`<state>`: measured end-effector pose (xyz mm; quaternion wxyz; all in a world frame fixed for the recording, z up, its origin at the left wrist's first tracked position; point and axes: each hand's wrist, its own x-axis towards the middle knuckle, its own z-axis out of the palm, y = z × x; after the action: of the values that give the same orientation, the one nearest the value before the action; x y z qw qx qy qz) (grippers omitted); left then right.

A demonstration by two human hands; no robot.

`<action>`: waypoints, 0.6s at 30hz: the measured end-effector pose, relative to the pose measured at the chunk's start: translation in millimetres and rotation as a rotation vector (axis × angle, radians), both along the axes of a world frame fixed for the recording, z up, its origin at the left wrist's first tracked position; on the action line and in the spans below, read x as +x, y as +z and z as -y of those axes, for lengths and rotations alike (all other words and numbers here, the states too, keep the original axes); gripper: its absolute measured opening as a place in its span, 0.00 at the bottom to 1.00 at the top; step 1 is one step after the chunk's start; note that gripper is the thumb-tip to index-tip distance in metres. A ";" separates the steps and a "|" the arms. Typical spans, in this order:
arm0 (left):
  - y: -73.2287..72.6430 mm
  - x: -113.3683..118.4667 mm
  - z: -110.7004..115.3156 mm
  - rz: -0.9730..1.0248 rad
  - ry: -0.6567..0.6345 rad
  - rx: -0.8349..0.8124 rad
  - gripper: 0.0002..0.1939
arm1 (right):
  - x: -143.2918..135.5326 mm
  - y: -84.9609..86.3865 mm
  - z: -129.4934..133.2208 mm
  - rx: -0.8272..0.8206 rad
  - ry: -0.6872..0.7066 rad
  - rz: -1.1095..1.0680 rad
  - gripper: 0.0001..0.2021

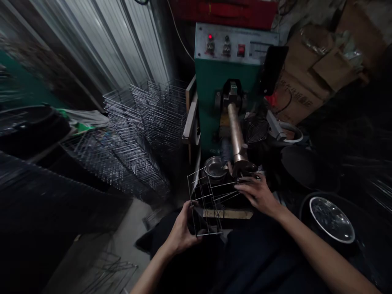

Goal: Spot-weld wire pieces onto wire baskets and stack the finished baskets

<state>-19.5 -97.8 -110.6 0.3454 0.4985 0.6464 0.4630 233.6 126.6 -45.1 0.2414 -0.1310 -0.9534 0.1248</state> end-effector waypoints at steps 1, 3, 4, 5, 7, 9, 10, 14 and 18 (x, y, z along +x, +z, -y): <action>-1.7 -1.3 -0.6 -0.010 0.003 -0.009 0.42 | -1.0 0.1 -0.5 0.005 -0.005 0.006 0.17; -4.2 -3.1 -1.4 -0.003 0.016 -0.008 0.43 | -2.4 0.4 -1.4 0.034 -0.003 0.040 0.17; -5.1 -3.6 -1.4 0.010 0.028 0.000 0.43 | -3.0 0.7 -1.8 0.051 0.006 0.055 0.17; -5.9 -3.9 -1.2 0.025 0.038 0.008 0.43 | -3.4 1.0 -2.0 0.064 0.019 0.063 0.16; -6.8 -4.1 -0.5 0.051 0.046 0.015 0.44 | -3.9 1.9 -2.4 0.075 0.041 0.062 0.15; -6.4 -4.4 0.3 0.065 0.040 0.020 0.44 | -4.2 2.3 -3.2 0.080 0.052 0.044 0.15; -5.8 -4.7 0.6 0.068 0.035 0.022 0.44 | -4.2 2.1 -3.7 0.084 0.060 0.035 0.15; -5.4 -7.1 2.7 0.035 0.021 0.032 0.43 | -3.6 -2.1 -6.1 0.108 0.068 -0.012 0.15; -13.3 -11.2 6.1 -0.001 0.021 0.042 0.47 | -4.3 -6.7 -7.1 0.107 0.040 -0.097 0.14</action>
<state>-30.7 -103.9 -124.0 0.3297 0.4992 0.6418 0.4797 229.3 133.7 -51.7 0.2916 -0.0926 -0.9483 0.0845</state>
